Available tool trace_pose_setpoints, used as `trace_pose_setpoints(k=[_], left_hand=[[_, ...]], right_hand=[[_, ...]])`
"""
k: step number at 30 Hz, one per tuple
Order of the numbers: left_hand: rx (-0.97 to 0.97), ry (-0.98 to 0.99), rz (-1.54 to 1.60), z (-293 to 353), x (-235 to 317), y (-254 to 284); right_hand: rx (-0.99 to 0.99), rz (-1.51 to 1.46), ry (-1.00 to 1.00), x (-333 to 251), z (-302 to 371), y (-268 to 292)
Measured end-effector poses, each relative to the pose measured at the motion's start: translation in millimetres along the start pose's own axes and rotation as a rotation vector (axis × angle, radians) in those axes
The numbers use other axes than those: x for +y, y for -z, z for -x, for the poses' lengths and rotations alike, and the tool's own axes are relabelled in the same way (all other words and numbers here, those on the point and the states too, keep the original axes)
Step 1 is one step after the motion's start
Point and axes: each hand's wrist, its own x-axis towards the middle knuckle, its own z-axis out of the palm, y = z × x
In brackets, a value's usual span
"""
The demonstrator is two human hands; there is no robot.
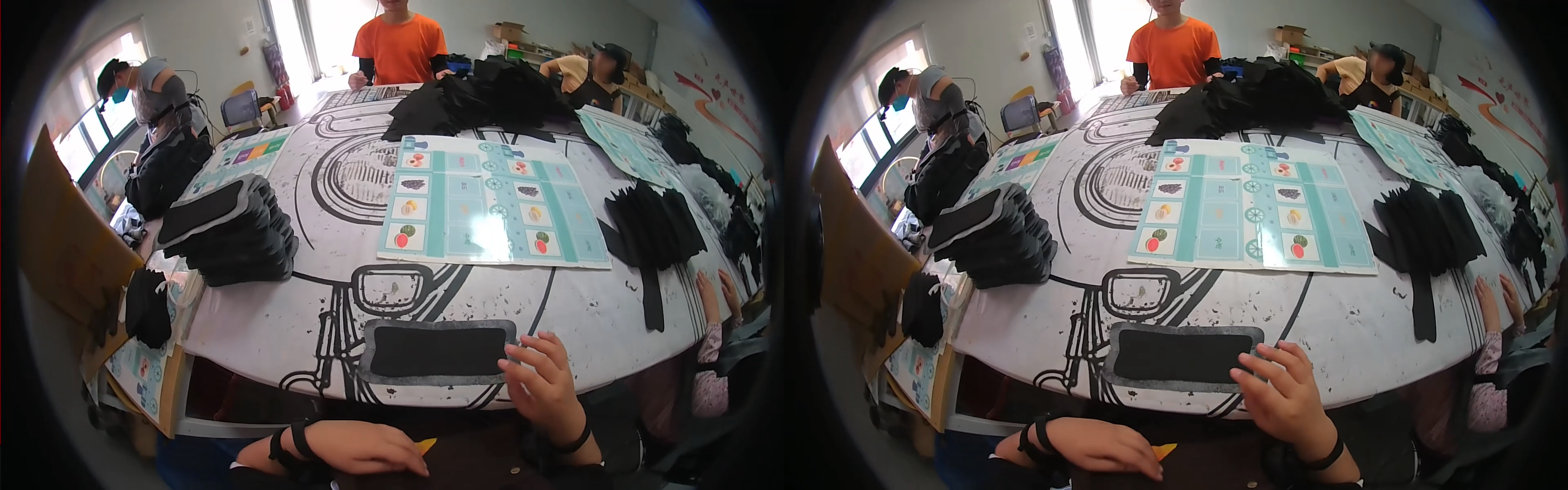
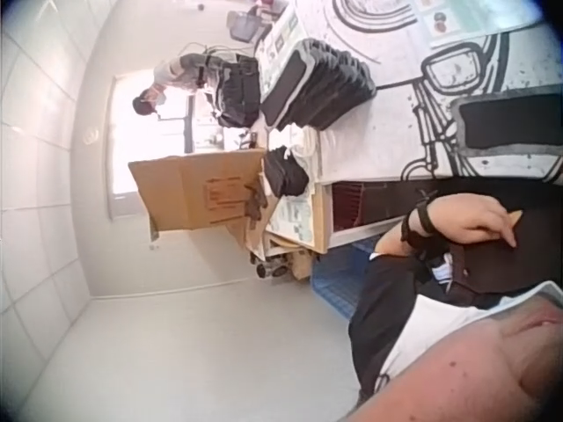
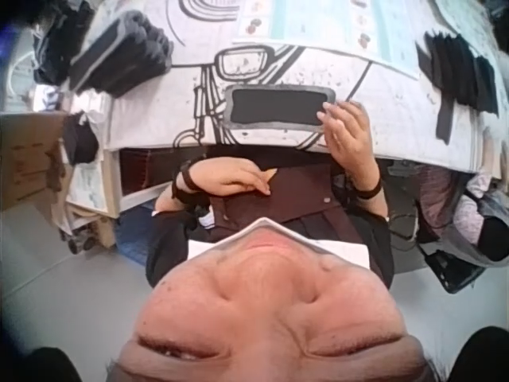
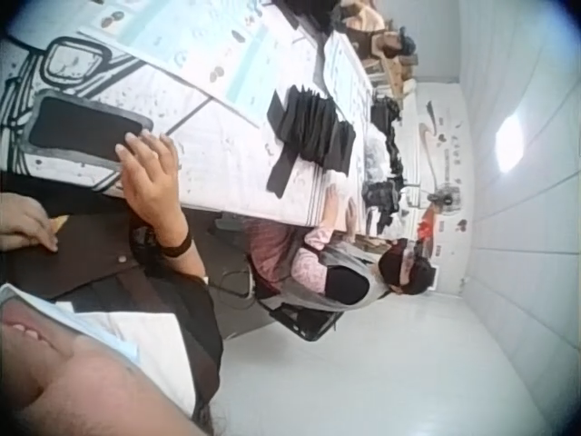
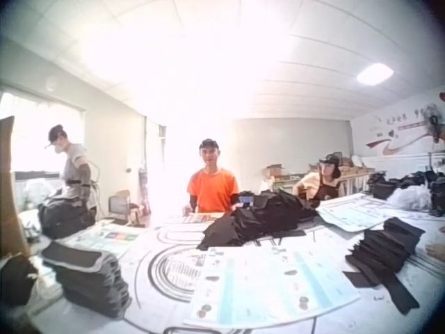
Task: Manually align and press fabric layers together to assemble shoe upper components.
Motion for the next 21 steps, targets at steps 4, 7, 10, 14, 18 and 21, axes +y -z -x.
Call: trace_pose_setpoints(k=[4, 7, 10, 14, 18, 21], left_hand=[[0.183, 0.320, 0.028, 31, -34, -20], [0.236, 0.531, 0.011, 61, -61, -41], [0.249, 0.599, -0.097, 81, -80, -57], [0.180, 0.646, -0.093, 93, -80, -49], [0.112, 0.635, 0.084, 103, -84, -51], [-0.012, 0.637, 0.122, 94, -86, -48]], right_hand=[[0.032, -0.248, -0.007, 5, 18, 1], [-0.408, -0.744, -0.092, 0, 33, 8], [-0.834, -0.759, -0.137, 5, 56, -4], [-1.008, -0.421, -0.431, 25, 105, -9], [-1.393, -0.467, -0.535, 45, 131, -8], [-1.413, -0.524, -0.533, 35, 125, -9]])
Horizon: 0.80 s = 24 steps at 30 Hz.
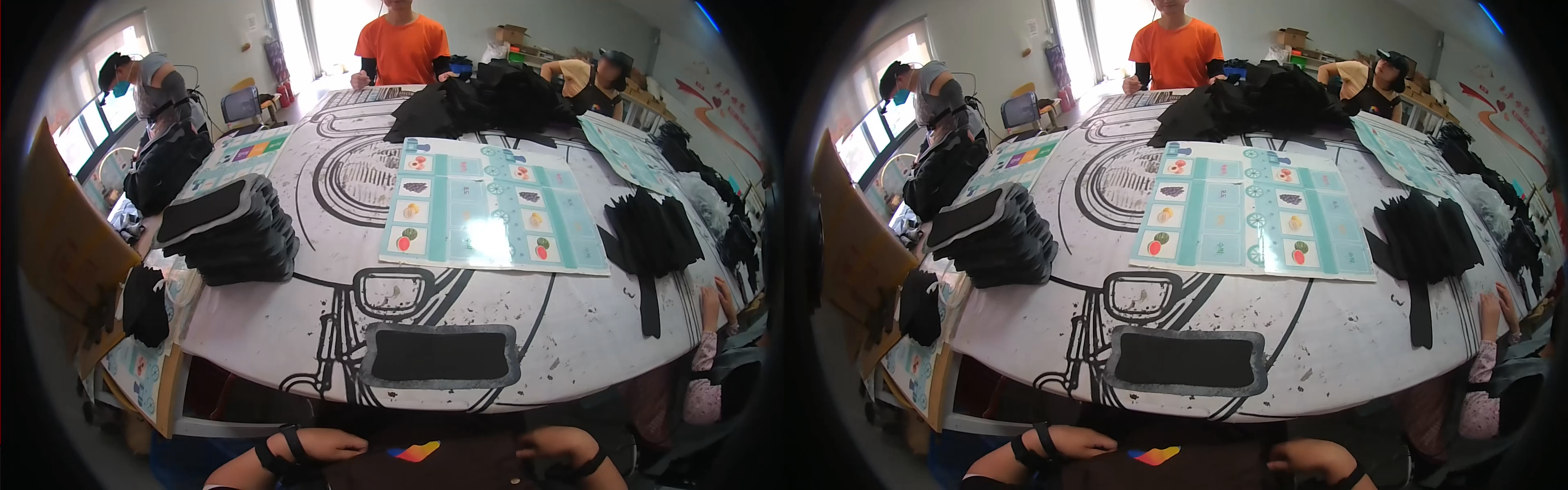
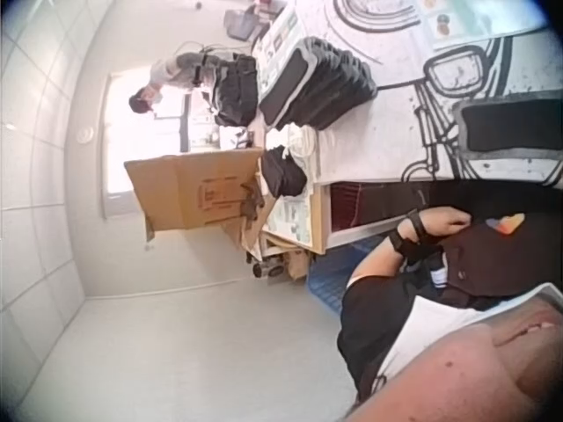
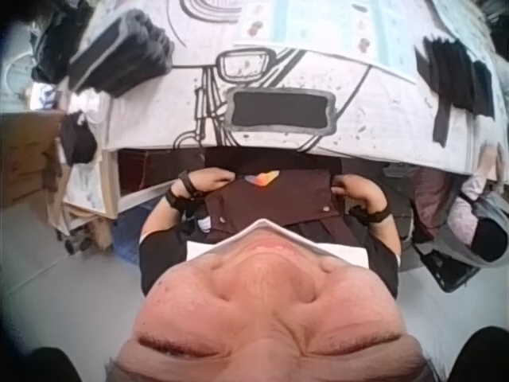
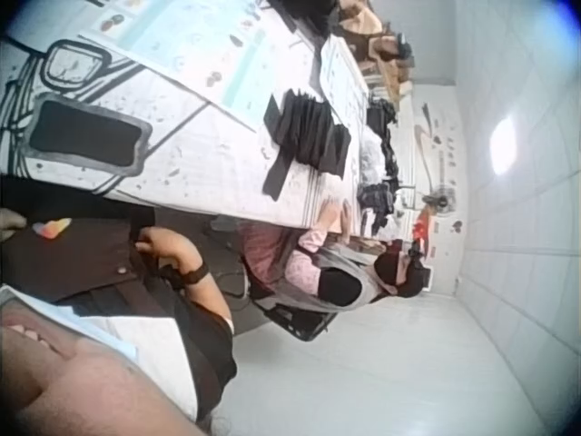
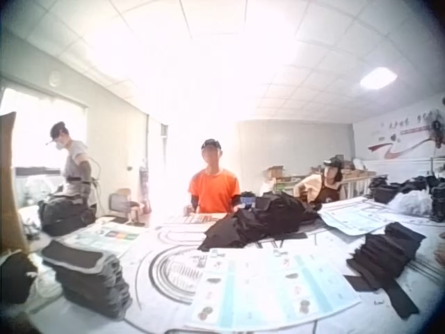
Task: Manually align and press fabric layers together to assemble shoe upper components.
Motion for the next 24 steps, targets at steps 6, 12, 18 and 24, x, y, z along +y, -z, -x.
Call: trace_pose_setpoints(k=[6, 12, 18, 24], left_hand=[[0.118, -0.036, 0.009, -4, 2, -2], [0.068, -0.041, -0.035, -6, 22, -2], [0.159, 0.097, -0.326, -12, 36, 2], [0.042, -0.037, 0.053, -8, 9, 4]], right_hand=[[0.185, -0.038, -0.097, 0, -6, -8], [0.224, -0.290, 0.284, 12, -10, -23], [0.094, -0.177, 0.141, 0, -12, -12], [0.297, -0.386, 0.294, -1, -5, -11]])
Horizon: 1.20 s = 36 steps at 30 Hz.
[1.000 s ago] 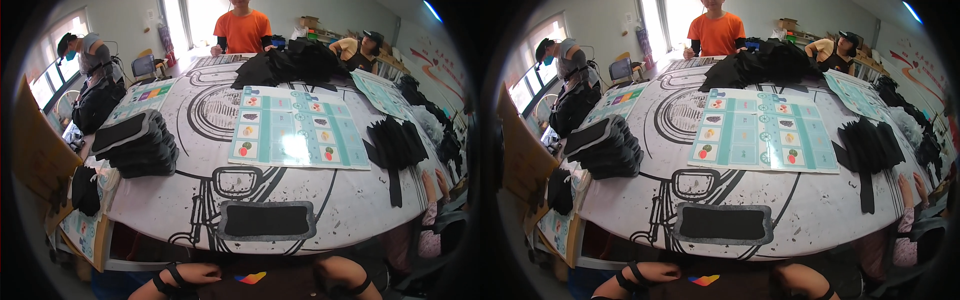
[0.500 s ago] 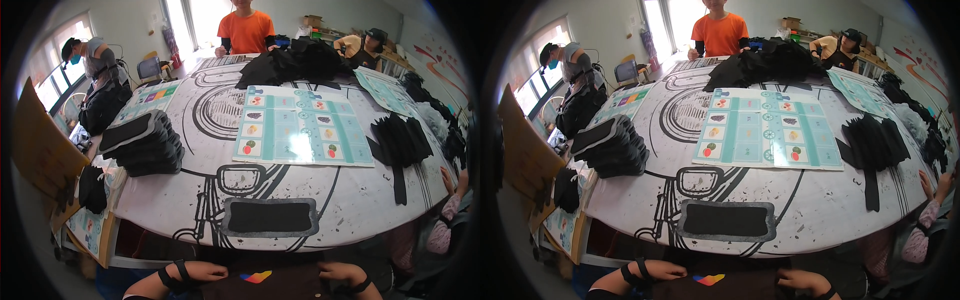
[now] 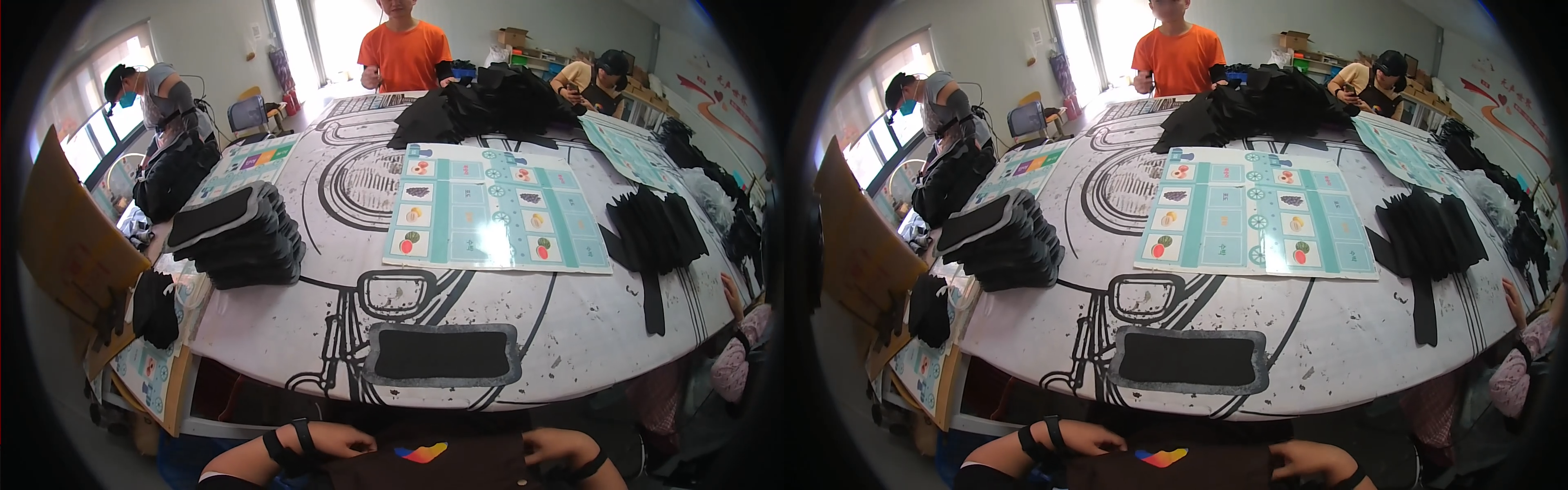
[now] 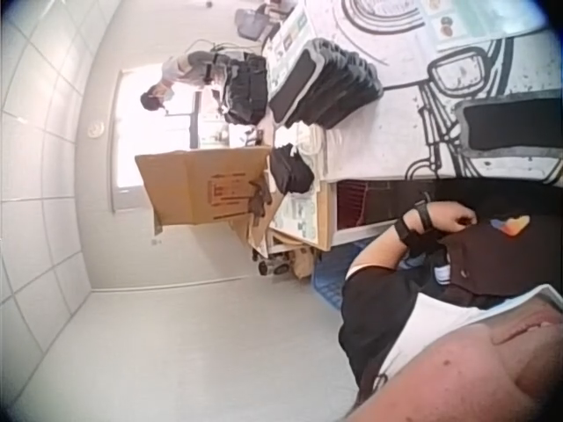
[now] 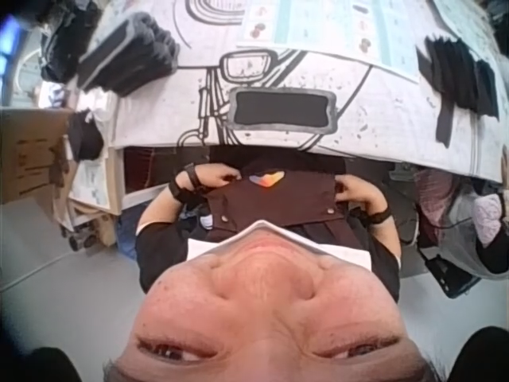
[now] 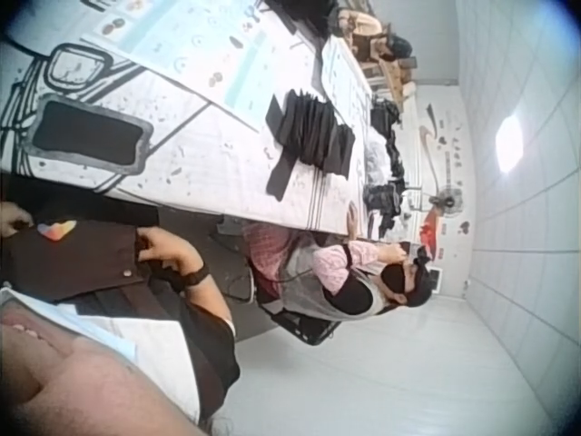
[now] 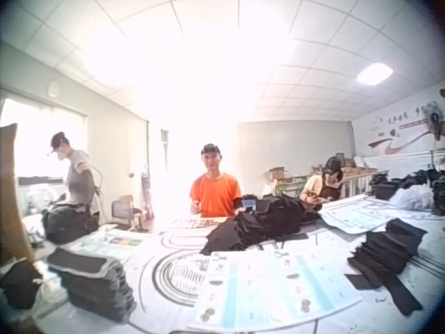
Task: Manually align and press fabric layers together to assemble shoe upper components.
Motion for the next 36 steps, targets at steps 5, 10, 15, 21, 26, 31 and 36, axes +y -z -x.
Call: trace_pose_setpoints(k=[5, 10, 15, 21, 26, 31, 36], left_hand=[[-0.127, -0.128, -0.039, -12, 18, 6], [-0.006, -0.145, -0.264, -10, 27, 7], [0.293, -0.121, -0.547, -8, 24, -7], [0.622, -0.138, -0.886, -17, 20, -8], [0.750, -0.157, -0.924, -23, 33, -2], [0.812, -0.184, -1.016, -30, 45, 4], [0.891, -0.207, -1.039, -26, 63, 0]], right_hand=[[-0.365, 0.259, -0.155, 34, -10, -1], [-0.214, 0.119, 0.034, 36, -8, -4], [-0.255, 0.295, -0.090, -19, -3, 1], [-0.012, 0.516, -0.019, -19, 1, -4], [0.217, 0.701, -0.085, -20, -2, 9], [0.511, 0.896, -0.224, -28, 4, 9], [0.567, 1.003, -0.259, -37, 11, -6]])
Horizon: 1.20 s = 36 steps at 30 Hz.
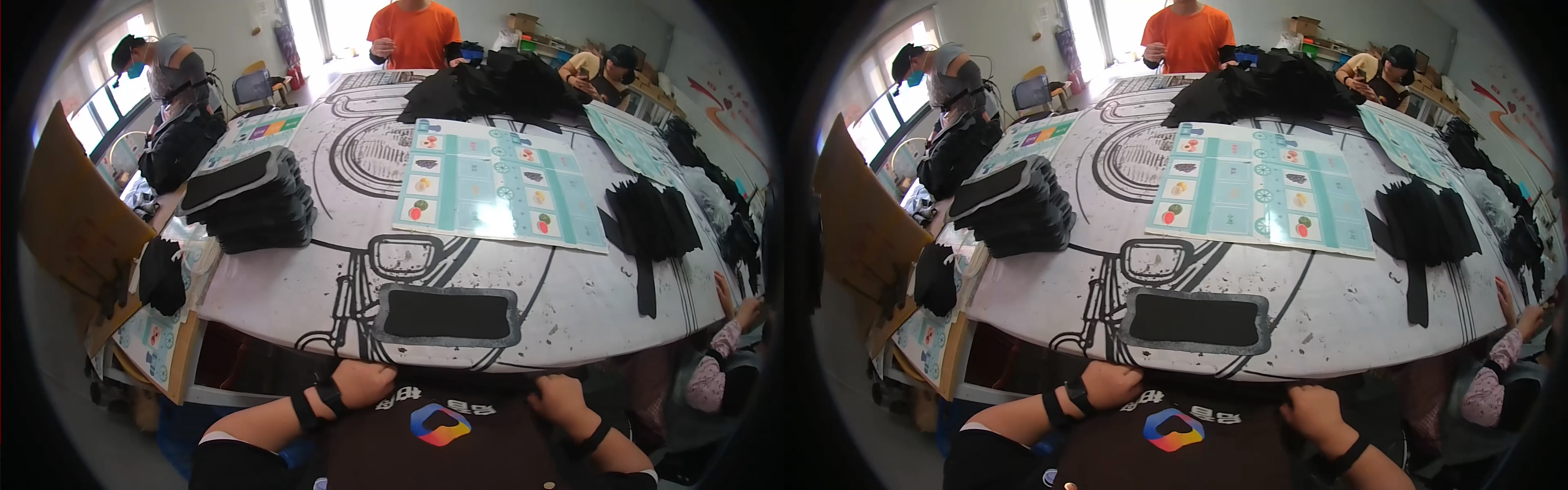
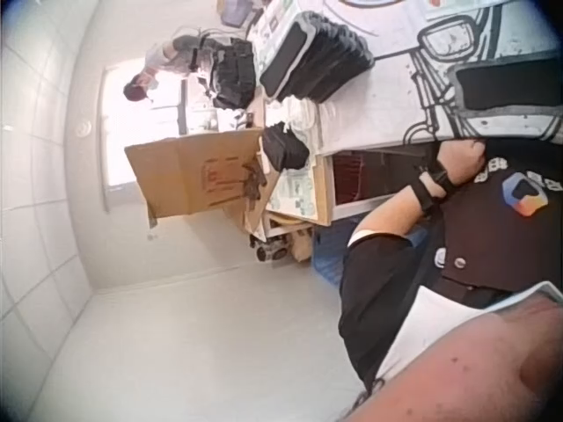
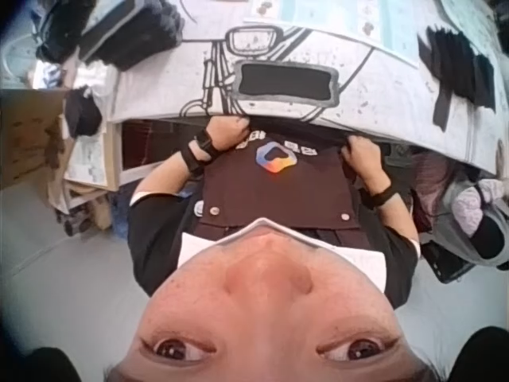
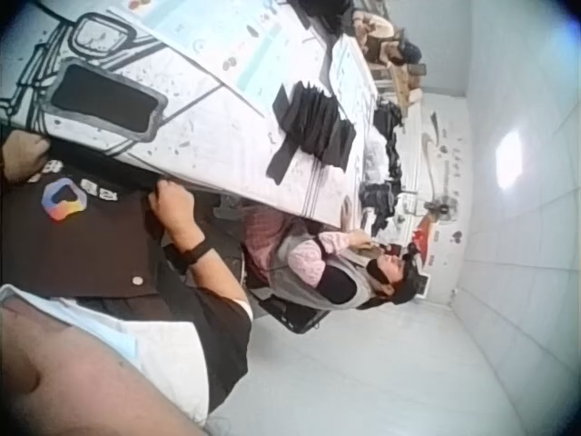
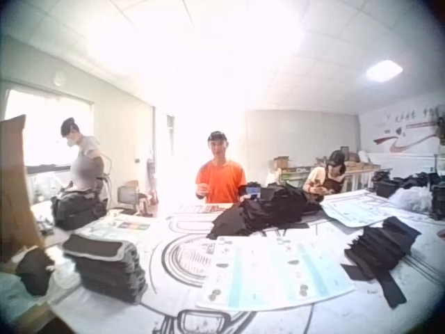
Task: Manually align and press fabric layers together to assemble shoe upper components.
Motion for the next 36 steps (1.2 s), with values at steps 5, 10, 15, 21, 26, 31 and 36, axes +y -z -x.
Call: trace_pose_setpoints(k=[5, 10, 15, 21, 26, 31, 36], left_hand=[[-0.639, 0.299, 0.029, 17, -9, 25], [-0.466, 0.168, 0.205, 2, -3, 76], [0.145, 0.260, 0.403, -28, 6, 95], [0.086, 0.190, 0.217, -53, -19, 60], [-0.022, 0.271, -0.007, -46, -23, 46], [-0.090, 0.257, -0.028, -60, -24, 44], [-0.038, 0.304, 0.003, -59, -25, 42]], right_hand=[[-0.073, -0.027, 0.063, -17, 2, 16], [0.063, -0.357, 0.227, -22, -7, 50], [0.264, -0.529, 0.343, -24, -22, 91], [0.420, -1.136, 0.784, -26, -46, 98], [0.642, -0.686, 0.606, -15, -79, 68], [-0.121, -1.050, 1.235, -37, -78, 60], [0.730, -0.822, 0.785, -35, -96, 72]])
